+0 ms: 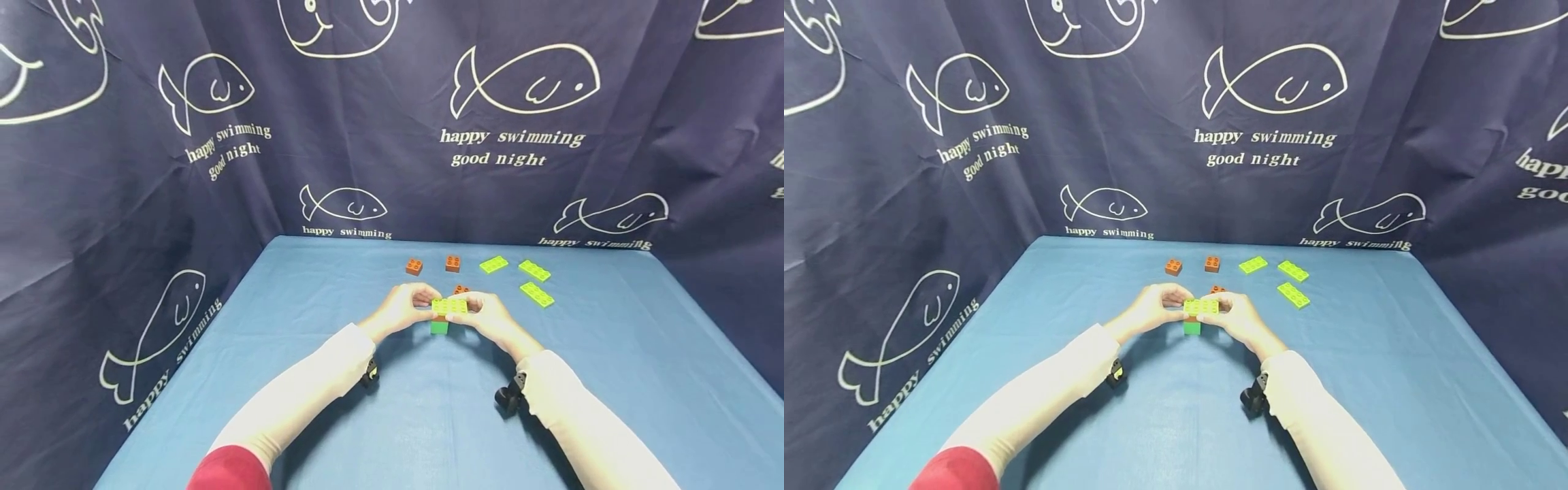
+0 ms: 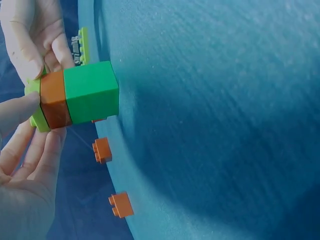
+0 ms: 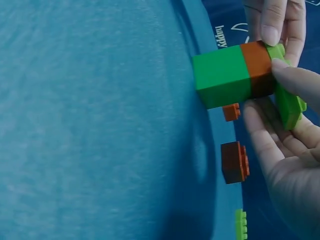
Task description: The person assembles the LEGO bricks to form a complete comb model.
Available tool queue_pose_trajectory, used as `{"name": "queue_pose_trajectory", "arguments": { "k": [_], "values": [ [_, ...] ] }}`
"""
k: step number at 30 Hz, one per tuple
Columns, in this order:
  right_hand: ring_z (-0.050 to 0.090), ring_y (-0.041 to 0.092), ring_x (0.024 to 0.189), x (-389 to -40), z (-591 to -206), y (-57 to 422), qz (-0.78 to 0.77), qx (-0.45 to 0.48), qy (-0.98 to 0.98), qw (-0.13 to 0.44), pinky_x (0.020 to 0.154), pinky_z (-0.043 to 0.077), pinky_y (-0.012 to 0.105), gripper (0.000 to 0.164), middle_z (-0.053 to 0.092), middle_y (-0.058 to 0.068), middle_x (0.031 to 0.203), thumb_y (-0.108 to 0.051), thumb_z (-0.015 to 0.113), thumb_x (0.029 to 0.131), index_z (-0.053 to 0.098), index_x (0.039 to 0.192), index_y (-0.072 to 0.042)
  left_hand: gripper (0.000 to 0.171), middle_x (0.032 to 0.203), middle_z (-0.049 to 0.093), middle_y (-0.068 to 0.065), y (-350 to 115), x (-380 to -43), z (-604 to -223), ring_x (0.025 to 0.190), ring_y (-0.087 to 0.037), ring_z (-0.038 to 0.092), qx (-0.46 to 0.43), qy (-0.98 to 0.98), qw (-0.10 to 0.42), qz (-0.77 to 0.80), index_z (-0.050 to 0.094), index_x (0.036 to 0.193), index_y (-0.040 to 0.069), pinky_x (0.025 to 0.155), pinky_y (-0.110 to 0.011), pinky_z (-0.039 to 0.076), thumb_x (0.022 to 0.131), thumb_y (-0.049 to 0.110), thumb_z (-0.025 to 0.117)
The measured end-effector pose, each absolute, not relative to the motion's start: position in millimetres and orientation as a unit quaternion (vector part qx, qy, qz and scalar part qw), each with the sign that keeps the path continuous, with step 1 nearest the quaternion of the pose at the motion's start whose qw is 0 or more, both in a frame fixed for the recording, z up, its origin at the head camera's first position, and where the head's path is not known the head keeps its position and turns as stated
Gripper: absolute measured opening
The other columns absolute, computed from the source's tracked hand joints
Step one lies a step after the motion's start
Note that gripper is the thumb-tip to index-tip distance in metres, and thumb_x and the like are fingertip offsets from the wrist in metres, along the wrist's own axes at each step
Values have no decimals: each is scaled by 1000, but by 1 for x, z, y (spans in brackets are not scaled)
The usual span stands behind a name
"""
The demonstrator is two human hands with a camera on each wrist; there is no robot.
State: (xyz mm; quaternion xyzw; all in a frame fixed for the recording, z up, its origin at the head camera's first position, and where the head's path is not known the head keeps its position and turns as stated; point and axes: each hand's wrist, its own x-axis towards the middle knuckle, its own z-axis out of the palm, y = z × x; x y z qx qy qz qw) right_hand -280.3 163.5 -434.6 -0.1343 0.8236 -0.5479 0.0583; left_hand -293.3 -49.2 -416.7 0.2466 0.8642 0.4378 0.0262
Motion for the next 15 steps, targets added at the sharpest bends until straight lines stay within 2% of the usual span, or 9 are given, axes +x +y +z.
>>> {"name": "queue_pose_trajectory", "arguments": {
  "k": [9,15],
  "values": [
    [64,9,83,-281,-431,166,-518,-126,844,51,78,49,26,41,74,10,99,-19,81,79,70,115,-4,29,102,71,-13,-48,-302,-418,93,-17,68,264,838,64,473,69,108,1,83,-18,55,81,6,78],
    [65,10,84,-281,-425,164,-511,-122,849,57,79,49,27,42,74,10,100,-20,81,78,70,115,-4,30,98,73,-10,-51,-309,-411,85,-12,67,256,842,53,472,70,111,1,79,-21,55,85,16,74]
  ]
}}
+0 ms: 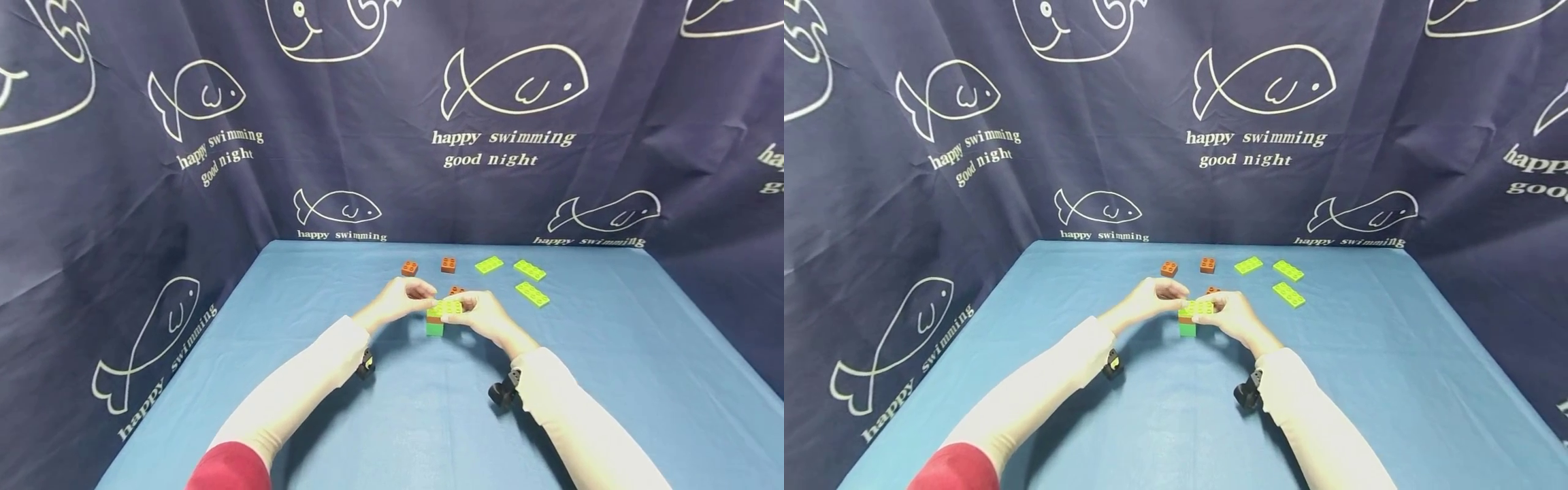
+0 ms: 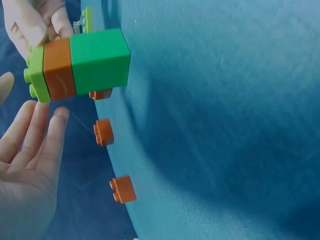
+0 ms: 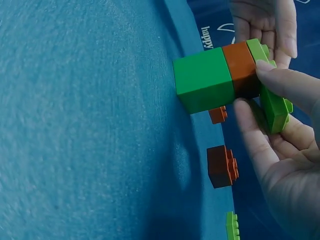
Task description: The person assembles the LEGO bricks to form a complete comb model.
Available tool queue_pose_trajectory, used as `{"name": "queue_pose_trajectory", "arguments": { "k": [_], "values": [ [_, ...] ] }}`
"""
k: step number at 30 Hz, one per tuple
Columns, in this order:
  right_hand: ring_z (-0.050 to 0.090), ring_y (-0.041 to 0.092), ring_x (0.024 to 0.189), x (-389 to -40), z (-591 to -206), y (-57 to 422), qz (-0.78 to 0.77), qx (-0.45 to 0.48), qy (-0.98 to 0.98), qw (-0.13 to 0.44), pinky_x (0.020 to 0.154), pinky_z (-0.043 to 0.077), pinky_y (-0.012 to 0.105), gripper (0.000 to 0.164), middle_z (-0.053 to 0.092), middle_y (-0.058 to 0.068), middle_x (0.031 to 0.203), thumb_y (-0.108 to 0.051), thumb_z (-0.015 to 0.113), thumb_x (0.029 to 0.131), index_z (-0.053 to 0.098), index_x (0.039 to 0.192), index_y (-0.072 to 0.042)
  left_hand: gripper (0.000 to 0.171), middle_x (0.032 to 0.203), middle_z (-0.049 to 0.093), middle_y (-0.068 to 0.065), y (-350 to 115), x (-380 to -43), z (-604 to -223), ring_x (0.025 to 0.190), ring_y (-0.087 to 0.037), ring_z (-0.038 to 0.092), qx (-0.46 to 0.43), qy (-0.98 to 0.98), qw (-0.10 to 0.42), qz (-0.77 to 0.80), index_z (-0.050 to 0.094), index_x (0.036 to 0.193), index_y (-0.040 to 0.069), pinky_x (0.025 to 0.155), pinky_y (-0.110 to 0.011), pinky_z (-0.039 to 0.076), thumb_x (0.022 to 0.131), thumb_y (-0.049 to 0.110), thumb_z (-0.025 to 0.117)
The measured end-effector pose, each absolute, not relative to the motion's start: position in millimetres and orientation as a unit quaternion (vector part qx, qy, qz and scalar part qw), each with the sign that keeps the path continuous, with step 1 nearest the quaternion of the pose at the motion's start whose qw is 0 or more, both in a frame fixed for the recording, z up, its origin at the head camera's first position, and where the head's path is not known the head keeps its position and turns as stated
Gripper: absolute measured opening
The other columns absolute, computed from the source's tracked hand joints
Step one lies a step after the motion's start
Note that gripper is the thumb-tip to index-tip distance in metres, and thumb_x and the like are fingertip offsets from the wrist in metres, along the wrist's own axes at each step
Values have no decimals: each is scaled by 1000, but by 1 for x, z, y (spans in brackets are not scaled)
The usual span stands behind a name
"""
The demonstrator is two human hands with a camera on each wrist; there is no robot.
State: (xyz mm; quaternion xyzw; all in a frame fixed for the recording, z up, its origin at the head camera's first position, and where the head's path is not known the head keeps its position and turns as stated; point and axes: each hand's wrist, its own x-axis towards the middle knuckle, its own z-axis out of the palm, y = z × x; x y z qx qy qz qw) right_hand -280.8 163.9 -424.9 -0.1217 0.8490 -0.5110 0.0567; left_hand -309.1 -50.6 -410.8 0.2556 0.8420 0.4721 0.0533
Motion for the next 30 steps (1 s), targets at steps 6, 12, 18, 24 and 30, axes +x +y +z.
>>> {"name": "queue_pose_trajectory", "arguments": {
  "k": [6,12,18,24,30],
  "values": [
    [66,9,85,-281,-425,162,-520,-119,844,65,80,50,26,42,74,11,101,-19,81,79,69,116,-3,31,109,71,-16,-54,-320,-414,99,-23,69,240,843,36,480,68,115,-1,88,-26,55,86,7,72],
    [65,9,84,-284,-426,162,-521,-121,843,56,79,50,25,43,74,13,101,-18,81,79,69,116,-1,33,114,69,-22,-62,-333,-415,105,-31,67,231,846,-11,480,65,117,-5,94,-34,54,84,1,71],
    [64,8,83,-283,-425,165,-525,-121,841,52,77,49,24,42,74,13,101,-16,81,78,69,115,0,40,120,67,-19,-66,-362,-413,113,-34,63,183,876,-44,445,64,120,-2,100,-39,51,82,-1,74],
    [64,7,81,-283,-424,166,-522,-122,842,57,76,50,23,41,74,12,98,-16,81,78,70,114,-2,43,126,65,-15,-66,-379,-416,120,-30,59,174,894,-10,412,62,123,0,104,-35,48,82,1,74],
    [64,9,83,-280,-425,163,-526,-124,839,61,76,50,25,40,73,15,101,-13,80,79,69,115,1,49,128,63,-17,-70,-393,-427,120,-30,59,167,905,8,391,61,126,0,104,-35,47,79,-2,76]
  ]
}}
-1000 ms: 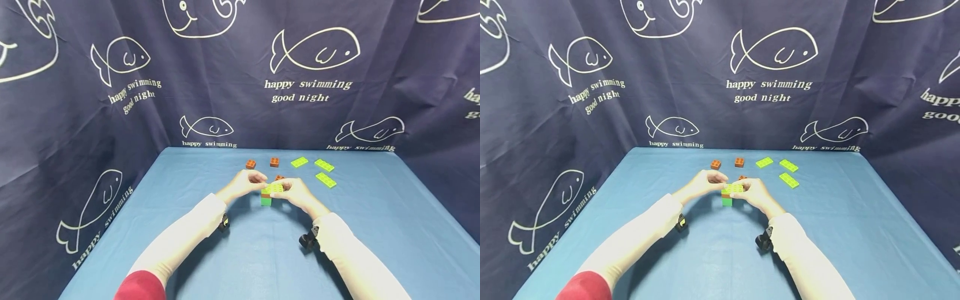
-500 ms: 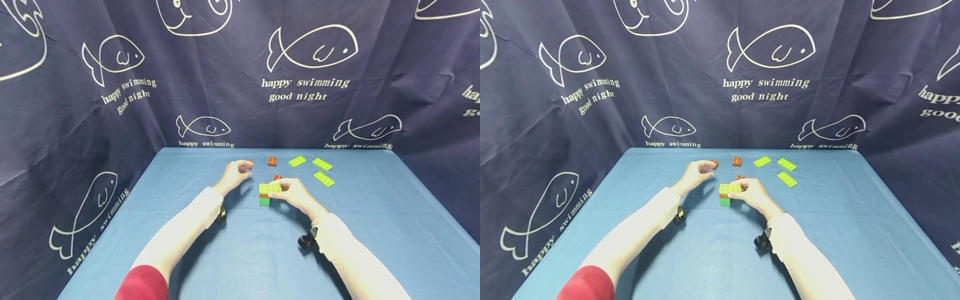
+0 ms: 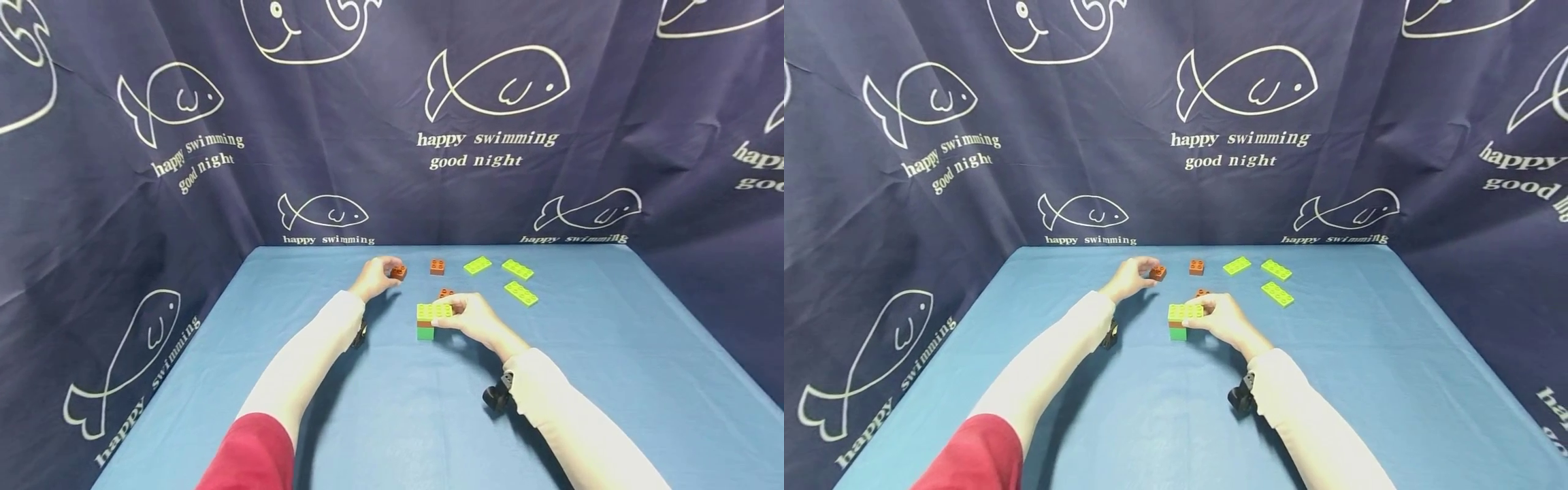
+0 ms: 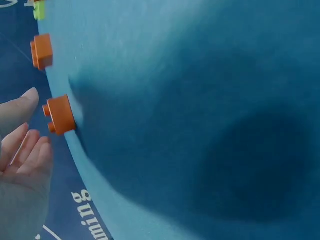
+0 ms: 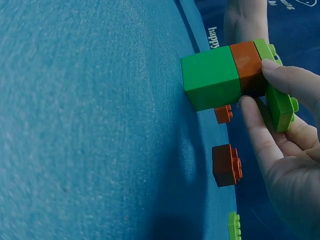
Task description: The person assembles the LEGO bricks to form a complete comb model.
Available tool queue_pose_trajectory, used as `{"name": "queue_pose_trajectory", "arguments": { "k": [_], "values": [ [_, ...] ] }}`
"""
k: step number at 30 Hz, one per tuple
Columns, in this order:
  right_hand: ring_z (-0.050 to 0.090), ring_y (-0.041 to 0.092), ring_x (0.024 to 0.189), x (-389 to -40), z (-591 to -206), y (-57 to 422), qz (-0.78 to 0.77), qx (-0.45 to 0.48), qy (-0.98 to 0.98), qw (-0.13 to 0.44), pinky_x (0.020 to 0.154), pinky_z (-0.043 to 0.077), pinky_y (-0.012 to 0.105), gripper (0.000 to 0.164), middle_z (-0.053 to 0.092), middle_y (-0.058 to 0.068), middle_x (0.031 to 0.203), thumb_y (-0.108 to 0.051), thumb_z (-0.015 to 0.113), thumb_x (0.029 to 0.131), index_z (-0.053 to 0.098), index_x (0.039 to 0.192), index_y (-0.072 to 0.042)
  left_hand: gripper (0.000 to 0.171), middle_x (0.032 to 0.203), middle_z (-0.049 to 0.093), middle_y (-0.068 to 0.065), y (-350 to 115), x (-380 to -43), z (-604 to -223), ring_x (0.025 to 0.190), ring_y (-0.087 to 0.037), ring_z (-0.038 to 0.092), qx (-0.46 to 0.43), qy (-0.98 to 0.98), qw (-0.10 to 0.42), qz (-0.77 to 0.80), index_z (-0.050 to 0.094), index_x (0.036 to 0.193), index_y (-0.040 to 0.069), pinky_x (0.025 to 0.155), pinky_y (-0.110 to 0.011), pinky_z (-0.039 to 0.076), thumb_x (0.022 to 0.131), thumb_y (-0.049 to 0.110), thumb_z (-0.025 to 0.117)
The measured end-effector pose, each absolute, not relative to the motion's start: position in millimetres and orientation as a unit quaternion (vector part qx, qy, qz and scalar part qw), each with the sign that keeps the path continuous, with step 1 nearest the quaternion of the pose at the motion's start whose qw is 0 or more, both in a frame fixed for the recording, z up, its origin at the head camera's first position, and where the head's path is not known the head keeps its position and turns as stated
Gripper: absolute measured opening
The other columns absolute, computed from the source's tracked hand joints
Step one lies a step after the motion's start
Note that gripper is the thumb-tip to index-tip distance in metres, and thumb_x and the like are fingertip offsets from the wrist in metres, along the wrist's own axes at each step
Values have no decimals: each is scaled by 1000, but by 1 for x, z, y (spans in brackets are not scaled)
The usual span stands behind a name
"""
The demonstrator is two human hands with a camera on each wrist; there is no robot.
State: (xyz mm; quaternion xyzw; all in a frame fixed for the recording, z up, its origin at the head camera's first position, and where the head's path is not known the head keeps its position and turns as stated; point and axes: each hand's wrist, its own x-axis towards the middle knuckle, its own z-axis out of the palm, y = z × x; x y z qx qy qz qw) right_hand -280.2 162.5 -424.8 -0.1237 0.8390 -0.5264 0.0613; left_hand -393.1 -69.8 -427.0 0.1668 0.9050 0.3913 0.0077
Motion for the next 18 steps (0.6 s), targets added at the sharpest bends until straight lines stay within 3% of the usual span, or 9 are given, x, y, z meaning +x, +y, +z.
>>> {"name": "queue_pose_trajectory", "arguments": {
  "k": [9,18],
  "values": [
    [63,8,79,-278,-425,163,-532,-130,835,55,75,49,24,38,74,14,97,-10,81,77,70,112,0,56,133,60,-17,-70,-414,-425,127,-29,54,121,897,61,421,58,129,-2,109,-35,42,76,-5,77],
    [62,8,78,-279,-427,163,-520,-132,843,51,74,49,25,37,74,12,95,-12,81,77,70,111,-1,49,123,67,-14,-69,-427,-429,117,-25,61,112,910,76,392,65,122,3,105,-32,46,75,-4,78]
  ]
}}
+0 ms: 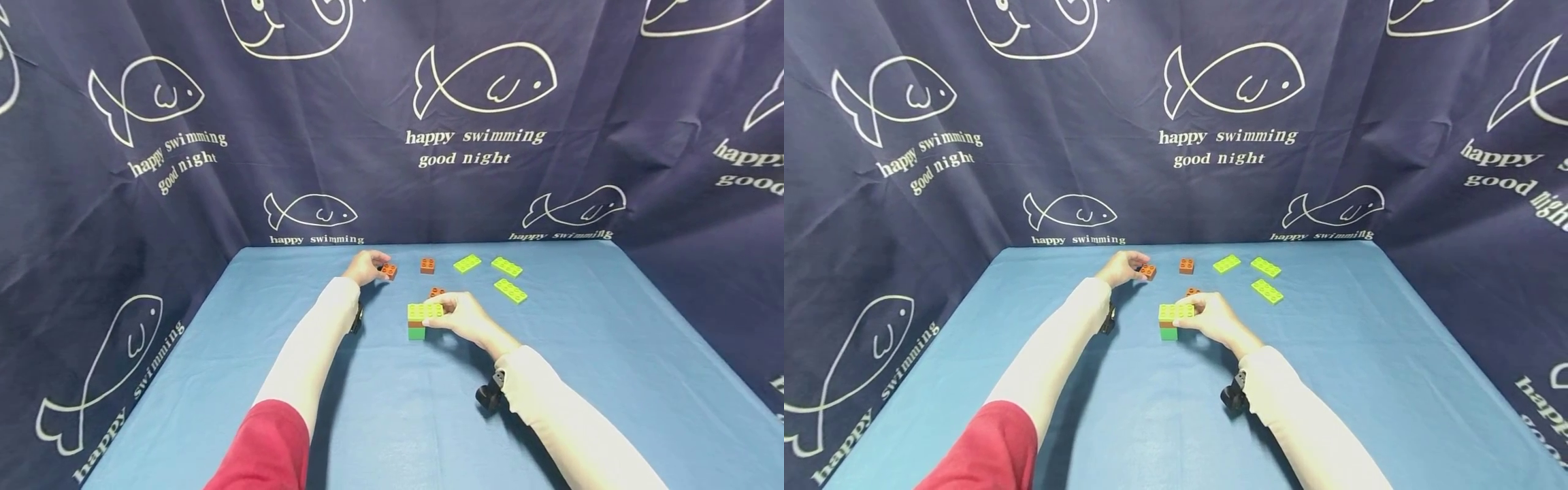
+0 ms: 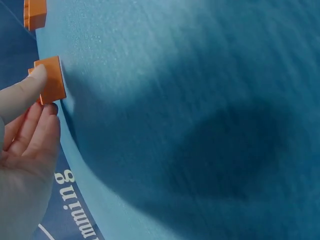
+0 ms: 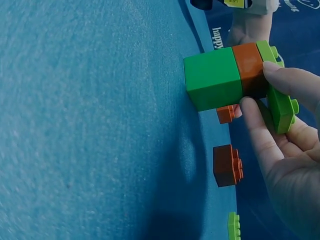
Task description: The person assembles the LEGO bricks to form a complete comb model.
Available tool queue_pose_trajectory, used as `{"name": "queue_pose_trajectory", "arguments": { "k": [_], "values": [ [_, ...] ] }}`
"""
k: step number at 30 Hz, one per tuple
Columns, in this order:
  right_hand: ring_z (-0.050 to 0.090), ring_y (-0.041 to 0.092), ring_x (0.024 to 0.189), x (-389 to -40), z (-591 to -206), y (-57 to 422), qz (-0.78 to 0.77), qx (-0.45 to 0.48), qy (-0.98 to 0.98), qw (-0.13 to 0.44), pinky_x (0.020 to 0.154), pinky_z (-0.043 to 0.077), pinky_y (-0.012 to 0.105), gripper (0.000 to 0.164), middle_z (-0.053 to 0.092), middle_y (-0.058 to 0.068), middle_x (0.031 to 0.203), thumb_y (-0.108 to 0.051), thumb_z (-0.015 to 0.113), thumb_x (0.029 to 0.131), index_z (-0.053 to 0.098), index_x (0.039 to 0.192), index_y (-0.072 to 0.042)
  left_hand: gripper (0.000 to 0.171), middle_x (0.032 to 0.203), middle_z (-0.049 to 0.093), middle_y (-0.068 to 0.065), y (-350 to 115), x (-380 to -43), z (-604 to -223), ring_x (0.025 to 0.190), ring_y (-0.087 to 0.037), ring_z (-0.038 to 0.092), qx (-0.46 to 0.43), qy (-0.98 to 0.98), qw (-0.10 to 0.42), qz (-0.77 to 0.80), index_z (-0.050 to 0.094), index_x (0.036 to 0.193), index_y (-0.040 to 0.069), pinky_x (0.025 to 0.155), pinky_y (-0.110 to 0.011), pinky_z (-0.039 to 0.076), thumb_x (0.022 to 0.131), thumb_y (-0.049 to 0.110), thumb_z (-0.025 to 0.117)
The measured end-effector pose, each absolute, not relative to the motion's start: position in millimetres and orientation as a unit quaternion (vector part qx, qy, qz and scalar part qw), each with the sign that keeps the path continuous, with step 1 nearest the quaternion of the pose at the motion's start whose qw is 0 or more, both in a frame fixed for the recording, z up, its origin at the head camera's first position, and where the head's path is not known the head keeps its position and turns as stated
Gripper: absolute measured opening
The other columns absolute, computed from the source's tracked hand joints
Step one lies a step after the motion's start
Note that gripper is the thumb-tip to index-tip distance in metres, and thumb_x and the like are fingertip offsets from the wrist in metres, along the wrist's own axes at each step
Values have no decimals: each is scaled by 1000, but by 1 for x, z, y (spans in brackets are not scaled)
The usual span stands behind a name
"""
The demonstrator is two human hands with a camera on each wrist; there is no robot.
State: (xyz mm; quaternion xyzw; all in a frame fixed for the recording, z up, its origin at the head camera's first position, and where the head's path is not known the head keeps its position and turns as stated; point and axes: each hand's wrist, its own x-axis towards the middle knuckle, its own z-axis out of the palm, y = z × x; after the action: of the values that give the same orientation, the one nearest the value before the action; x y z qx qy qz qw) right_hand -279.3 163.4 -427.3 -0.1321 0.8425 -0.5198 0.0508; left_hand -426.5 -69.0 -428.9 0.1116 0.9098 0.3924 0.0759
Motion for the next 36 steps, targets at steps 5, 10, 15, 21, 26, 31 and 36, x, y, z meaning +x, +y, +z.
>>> {"name": "queue_pose_trajectory", "arguments": {
  "k": [5,10,15,21,26,31,36],
  "values": [
    [62,7,78,-276,-420,158,-524,-132,840,51,74,49,24,37,74,14,96,-9,80,79,69,112,1,43,112,71,-16,-71,-432,-429,104,-26,66,109,921,74,367,69,113,3,93,-32,52,72,-6,79],
    [63,9,78,-264,-400,152,-536,-136,831,57,73,49,24,37,72,21,97,-5,77,79,67,113,7,39,107,71,-15,-75,-437,-434,94,-22,65,99,922,78,365,70,109,4,75,-25,53,73,-3,80],
    [62,6,77,-268,-405,153,-537,-126,832,56,72,49,22,37,73,17,96,-8,78,79,68,113,5,37,104,71,-15,-75,-439,-435,91,-21,64,97,919,73,376,70,108,3,74,-25,53,73,0,82],
    [62,7,78,-280,-422,157,-534,-125,835,49,73,49,24,40,74,12,95,-14,81,77,69,113,1,37,99,71,-14,-71,-439,-433,89,-21,64,101,916,51,386,71,106,2,78,-26,53,72,2,84],
    [62,7,78,-282,-422,160,-533,-123,836,53,74,49,24,40,74,12,95,-13,81,77,70,113,0,37,98,71,-14,-72,-438,-430,88,-22,65,118,914,34,386,71,105,2,77,-26,54,71,7,85],
    [62,8,78,-280,-422,160,-524,-131,840,51,73,49,24,39,74,11,94,-14,81,77,70,112,-1,38,99,72,-12,-83,-435,-434,91,-22,66,129,908,36,397,71,105,4,82,-30,55,72,16,86],
    [63,9,80,-276,-426,161,-525,-131,839,53,75,49,25,38,73,11,95,-13,81,77,69,112,-1,39,100,72,-11,-97,-433,-440,92,-23,67,136,904,31,404,72,106,5,84,-32,55,73,21,86]
  ]
}}
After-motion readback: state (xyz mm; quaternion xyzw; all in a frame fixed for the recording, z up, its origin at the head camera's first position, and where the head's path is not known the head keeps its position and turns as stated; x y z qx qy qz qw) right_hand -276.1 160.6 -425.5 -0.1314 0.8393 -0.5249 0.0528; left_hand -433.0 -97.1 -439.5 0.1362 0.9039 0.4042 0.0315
